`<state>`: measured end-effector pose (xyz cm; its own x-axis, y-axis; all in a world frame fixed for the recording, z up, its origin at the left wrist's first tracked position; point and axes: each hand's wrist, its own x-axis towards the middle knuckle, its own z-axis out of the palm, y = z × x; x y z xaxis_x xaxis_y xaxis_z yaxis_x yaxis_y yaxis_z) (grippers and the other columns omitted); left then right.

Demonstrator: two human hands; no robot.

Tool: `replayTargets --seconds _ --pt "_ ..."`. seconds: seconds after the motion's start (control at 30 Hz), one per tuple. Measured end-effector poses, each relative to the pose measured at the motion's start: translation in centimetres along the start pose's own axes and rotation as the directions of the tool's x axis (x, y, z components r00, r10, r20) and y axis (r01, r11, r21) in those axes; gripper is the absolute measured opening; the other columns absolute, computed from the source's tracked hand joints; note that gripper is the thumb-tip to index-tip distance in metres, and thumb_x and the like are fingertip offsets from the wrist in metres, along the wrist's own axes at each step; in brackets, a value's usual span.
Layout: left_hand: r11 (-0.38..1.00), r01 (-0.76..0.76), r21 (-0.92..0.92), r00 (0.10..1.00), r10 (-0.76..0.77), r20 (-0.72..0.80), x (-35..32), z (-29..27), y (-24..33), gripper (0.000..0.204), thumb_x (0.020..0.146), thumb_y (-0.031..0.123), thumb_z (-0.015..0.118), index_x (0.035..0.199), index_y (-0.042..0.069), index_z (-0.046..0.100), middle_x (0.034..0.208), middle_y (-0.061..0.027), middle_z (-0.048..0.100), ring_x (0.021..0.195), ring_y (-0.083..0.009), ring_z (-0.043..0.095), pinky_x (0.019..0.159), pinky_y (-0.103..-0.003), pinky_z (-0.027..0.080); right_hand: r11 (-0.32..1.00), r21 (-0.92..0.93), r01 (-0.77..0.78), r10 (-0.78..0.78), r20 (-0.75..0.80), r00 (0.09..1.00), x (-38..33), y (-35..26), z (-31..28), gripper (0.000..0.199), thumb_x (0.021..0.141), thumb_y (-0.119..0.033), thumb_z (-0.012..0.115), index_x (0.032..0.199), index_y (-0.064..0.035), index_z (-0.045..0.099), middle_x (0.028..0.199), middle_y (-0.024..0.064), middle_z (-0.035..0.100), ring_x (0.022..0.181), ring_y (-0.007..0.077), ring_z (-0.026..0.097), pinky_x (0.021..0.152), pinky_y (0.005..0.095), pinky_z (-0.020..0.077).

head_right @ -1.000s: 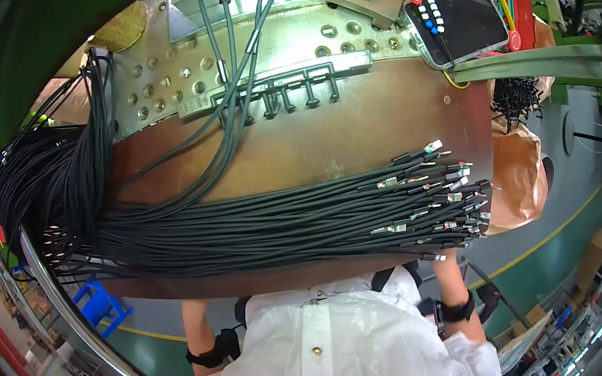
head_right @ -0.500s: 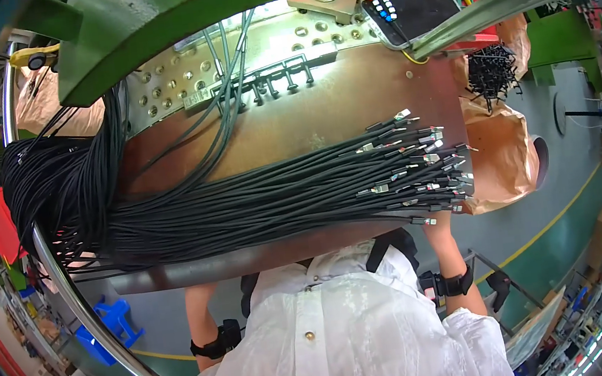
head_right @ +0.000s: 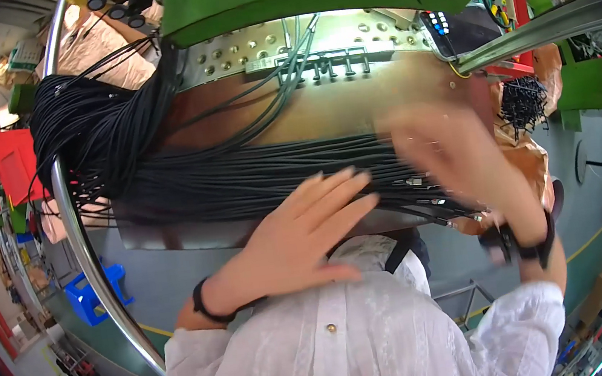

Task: The person picks up cables, inserts the connectors into a fixture, and presses a foot pedal to operate the machine. They then remove the cables, place them on a pile, and repeat the process.

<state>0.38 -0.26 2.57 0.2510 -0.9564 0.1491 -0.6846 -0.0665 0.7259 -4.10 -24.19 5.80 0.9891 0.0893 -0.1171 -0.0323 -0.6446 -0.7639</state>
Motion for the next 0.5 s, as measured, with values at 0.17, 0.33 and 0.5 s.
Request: replayTargets --seconds 0.17,0.33,0.5 --pt "0.816 0.262 0.515 0.954 -0.300 -0.011 1.1 -0.8 -1.0 0.102 0.054 0.050 0.074 0.137 0.009 0.031 0.138 -0.0170 0.033 0.128 -0.0298 0.032 0.101 -0.055 0.025 0.631 -0.693 0.349 -0.532 -0.059 0.845 8.6 5.3 2.2 0.033 0.077 -0.009 0.060 0.109 -0.0051 0.056 0.108 0.0131 0.059 0.102 0.0322 0.054 0.087 0.0366 0.0435" --pt "0.727 0.371 0.577 0.912 -0.401 -0.081 -3.8 -5.0 -4.1 0.082 0.060 0.039 0.074 0.130 0.009 0.042 0.125 -0.0153 0.044 0.116 -0.0297 0.041 0.096 -0.046 0.032 0.654 -0.611 0.446 -0.556 0.012 0.831 5.0 6.3 -0.3 0.031 0.076 -0.011 0.060 0.106 -0.0030 0.056 0.106 0.0118 0.058 0.100 0.0307 0.055 0.087 0.0378 0.0437" --pt "0.742 0.342 0.577 0.934 -0.198 -0.298 -3.1 -4.6 -6.9 0.051 0.064 0.022 0.073 0.111 0.008 0.058 0.094 -0.0047 0.058 0.087 -0.0225 0.055 0.078 -0.030 0.045 0.471 -0.755 0.456 -0.728 -0.041 0.684 0.9 4.8 -4.0 0.024 0.075 -0.006 0.061 0.098 -0.0009 0.057 0.097 0.0123 0.058 0.093 0.0285 0.058 0.083 0.0389 0.0463"
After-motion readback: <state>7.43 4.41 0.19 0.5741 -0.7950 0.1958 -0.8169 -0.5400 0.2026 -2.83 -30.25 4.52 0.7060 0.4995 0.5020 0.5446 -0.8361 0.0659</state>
